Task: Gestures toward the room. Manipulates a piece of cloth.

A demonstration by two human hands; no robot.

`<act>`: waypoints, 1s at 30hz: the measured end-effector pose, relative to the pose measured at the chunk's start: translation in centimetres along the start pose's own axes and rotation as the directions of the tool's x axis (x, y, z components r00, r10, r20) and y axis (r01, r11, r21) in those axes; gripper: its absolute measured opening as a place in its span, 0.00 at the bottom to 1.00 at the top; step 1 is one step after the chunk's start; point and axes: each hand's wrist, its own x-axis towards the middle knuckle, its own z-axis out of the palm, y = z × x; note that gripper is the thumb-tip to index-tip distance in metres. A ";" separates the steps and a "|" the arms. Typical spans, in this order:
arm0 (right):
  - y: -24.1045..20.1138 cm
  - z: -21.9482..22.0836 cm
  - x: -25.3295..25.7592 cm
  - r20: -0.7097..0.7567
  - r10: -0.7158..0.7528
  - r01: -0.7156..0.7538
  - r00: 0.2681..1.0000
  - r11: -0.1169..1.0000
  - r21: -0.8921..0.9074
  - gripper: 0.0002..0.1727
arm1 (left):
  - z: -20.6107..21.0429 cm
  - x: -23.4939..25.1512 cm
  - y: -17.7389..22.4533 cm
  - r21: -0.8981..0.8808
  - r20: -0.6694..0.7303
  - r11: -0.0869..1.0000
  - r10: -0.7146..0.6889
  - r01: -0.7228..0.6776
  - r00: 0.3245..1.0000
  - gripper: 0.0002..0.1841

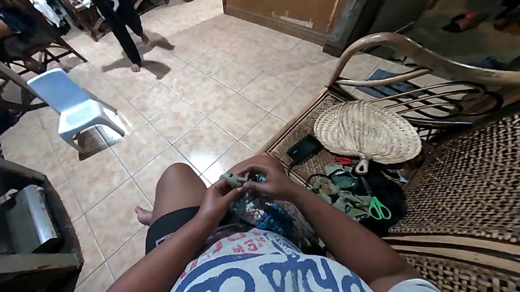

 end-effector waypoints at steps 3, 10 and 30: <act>-0.1 -1.0 -0.2 -0.026 -0.127 0.124 0.992 0.988 -0.095 0.14 | -0.1 0.1 -0.4 0.006 -0.008 1.000 -0.004 0.004 1.000 0.09; -0.3 -1.3 -1.2 0.127 0.009 0.045 0.992 0.906 -0.420 0.15 | -1.1 0.1 0.1 0.123 -0.252 0.990 -0.034 0.067 0.967 0.16; 1.8 -9.7 0.7 -0.608 0.218 -0.078 0.763 0.965 0.249 0.28 | -1.3 1.8 -1.3 0.181 0.148 0.981 -0.097 0.070 0.984 0.12</act>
